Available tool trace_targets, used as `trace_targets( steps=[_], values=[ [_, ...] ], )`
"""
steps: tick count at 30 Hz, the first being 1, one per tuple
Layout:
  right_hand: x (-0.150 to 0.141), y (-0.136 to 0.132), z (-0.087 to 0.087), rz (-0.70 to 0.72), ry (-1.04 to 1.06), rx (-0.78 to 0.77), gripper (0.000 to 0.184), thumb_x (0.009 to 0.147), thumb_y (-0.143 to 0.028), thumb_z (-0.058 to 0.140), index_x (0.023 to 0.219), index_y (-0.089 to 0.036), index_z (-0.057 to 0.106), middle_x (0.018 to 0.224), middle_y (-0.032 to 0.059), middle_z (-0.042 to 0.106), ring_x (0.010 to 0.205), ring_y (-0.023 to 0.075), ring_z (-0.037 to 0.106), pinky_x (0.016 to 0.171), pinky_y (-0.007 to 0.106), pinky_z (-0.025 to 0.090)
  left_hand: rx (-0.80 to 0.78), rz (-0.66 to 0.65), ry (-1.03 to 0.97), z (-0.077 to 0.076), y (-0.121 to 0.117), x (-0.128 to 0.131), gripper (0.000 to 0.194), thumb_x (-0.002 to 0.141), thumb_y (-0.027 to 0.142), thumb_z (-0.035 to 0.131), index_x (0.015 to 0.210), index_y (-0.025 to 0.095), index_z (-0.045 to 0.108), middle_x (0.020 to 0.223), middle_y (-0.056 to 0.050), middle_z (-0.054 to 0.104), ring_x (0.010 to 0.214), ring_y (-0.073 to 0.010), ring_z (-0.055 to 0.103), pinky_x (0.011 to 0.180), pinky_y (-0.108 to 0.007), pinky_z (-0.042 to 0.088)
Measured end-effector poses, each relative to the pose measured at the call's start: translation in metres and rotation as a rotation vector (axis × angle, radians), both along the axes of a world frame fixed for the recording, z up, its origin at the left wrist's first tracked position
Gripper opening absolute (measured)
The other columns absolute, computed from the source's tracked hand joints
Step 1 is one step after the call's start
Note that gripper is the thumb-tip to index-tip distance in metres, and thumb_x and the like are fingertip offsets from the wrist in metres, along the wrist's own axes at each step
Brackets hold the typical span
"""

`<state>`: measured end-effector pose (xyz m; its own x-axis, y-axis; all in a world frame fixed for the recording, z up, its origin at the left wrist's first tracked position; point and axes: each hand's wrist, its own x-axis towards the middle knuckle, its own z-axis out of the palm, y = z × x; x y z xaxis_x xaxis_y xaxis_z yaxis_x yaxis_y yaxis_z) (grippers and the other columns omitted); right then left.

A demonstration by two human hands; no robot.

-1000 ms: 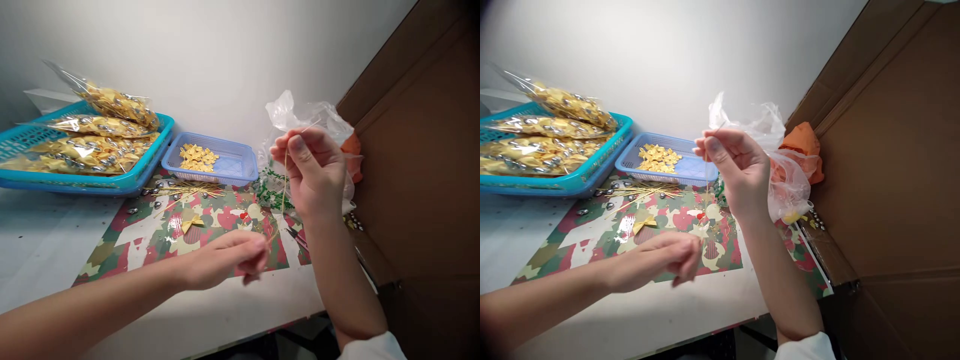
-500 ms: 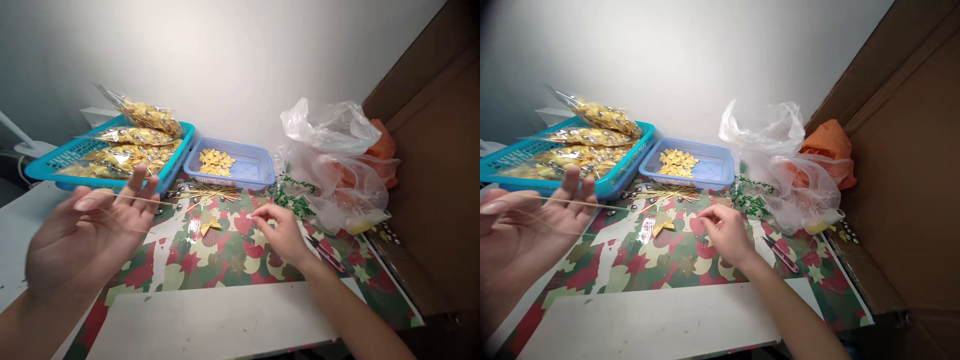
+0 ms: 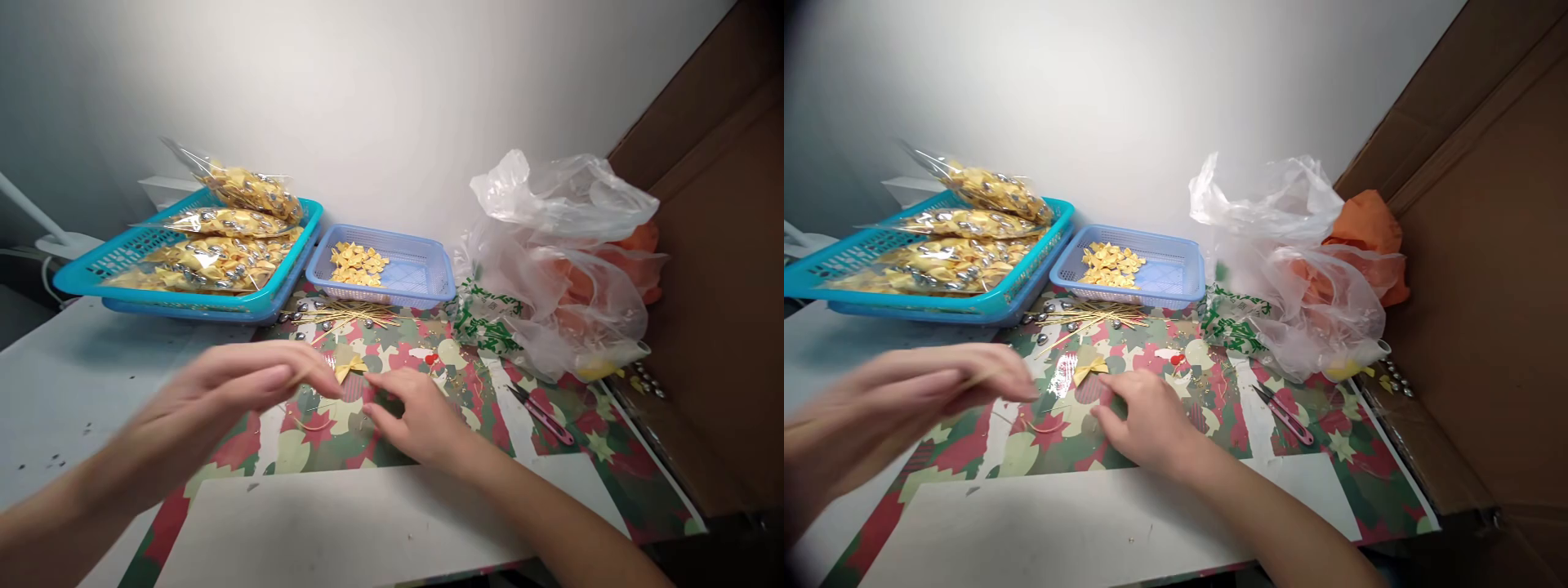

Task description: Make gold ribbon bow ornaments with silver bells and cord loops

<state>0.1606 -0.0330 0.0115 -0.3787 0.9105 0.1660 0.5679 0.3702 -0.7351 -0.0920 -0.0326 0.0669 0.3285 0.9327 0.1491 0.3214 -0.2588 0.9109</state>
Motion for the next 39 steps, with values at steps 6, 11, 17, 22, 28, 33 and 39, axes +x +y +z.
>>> trace_targets(
  steps=[6, 11, 17, 22, 28, 33, 39],
  values=[
    [0.017, 0.005, 0.01, 0.003, 0.271, 0.146, 0.035, 0.079, -0.023, 0.075, 0.113, -0.022, 0.07, 0.109, 0.006, 0.075, 0.097, 0.0212, 0.068, 0.088, 0.038, 0.054, -0.173, -0.215, 0.108, -0.005, 0.02, 0.051, 0.038, 0.094, 0.043, 0.048, 0.082, 0.025, 0.078, 0.086, -0.002, 0.076, 0.083, -0.0209, 0.068, 0.068, -0.024, 0.053],
    [0.017, 0.002, 0.004, 0.087, 0.362, 0.19, 0.034, 0.08, -0.019, 0.074, 0.113, -0.023, 0.068, 0.111, 0.006, 0.074, 0.106, 0.021, 0.067, 0.098, 0.041, 0.049, -0.119, -0.248, 0.164, -0.017, 0.019, 0.054, 0.041, 0.096, 0.042, 0.045, 0.084, 0.021, 0.077, 0.076, -0.004, 0.073, 0.082, -0.0243, 0.069, 0.069, -0.029, 0.057],
    [-0.001, -0.011, -0.002, -0.003, 0.676, -0.456, 0.074, 0.07, -0.031, 0.086, 0.133, -0.027, 0.048, 0.13, 0.0084, 0.06, 0.11, 0.0209, 0.062, 0.093, 0.037, 0.052, 0.236, -0.27, 0.177, -0.037, 0.011, 0.055, 0.033, 0.098, 0.029, 0.043, 0.115, 0.026, 0.071, 0.116, -0.004, 0.075, 0.111, -0.024, 0.066, 0.095, -0.034, 0.05],
    [-0.003, -0.013, -0.004, 0.147, 0.797, -0.793, 0.042, 0.086, -0.052, 0.068, 0.113, -0.021, 0.058, 0.078, -0.0025, 0.055, 0.066, 0.0093, 0.053, 0.062, 0.023, 0.046, 0.502, -0.204, 0.246, -0.046, 0.007, 0.054, 0.031, 0.095, 0.015, 0.047, 0.12, 0.024, 0.064, 0.12, -0.003, 0.072, 0.11, -0.021, 0.066, 0.101, -0.035, 0.04],
    [0.018, -0.009, 0.002, -0.012, 0.426, -0.273, 0.031, 0.1, -0.038, 0.047, 0.082, -0.019, 0.062, 0.059, -0.0043, 0.049, 0.053, 0.0089, 0.042, 0.051, 0.023, 0.033, 0.392, -0.155, 0.167, -0.044, 0.012, 0.051, 0.023, 0.093, 0.015, 0.051, 0.103, 0.025, 0.07, 0.098, 0.0, 0.076, 0.092, -0.0182, 0.066, 0.081, -0.029, 0.048],
    [0.014, -0.01, 0.0, -0.125, 0.345, 0.09, 0.021, 0.094, -0.025, 0.055, 0.08, -0.018, 0.068, 0.062, -0.0008, 0.063, 0.055, 0.01, 0.05, 0.053, 0.023, 0.039, 0.255, -0.123, 0.134, -0.042, 0.007, 0.053, 0.018, 0.09, 0.02, 0.054, 0.092, 0.024, 0.071, 0.087, -0.001, 0.075, 0.083, -0.02, 0.064, 0.078, -0.032, 0.048],
    [0.012, -0.01, -0.003, -0.154, 0.306, 0.259, 0.023, 0.094, -0.027, 0.057, 0.078, -0.019, 0.073, 0.06, 0.0003, 0.067, 0.05, 0.0105, 0.051, 0.052, 0.025, 0.043, -0.024, -0.077, 0.105, -0.043, 0.002, 0.057, 0.013, 0.093, 0.033, 0.052, 0.099, 0.023, 0.06, 0.066, 0.003, 0.056, 0.057, -0.0141, 0.051, 0.051, -0.024, 0.039]
  ],
)
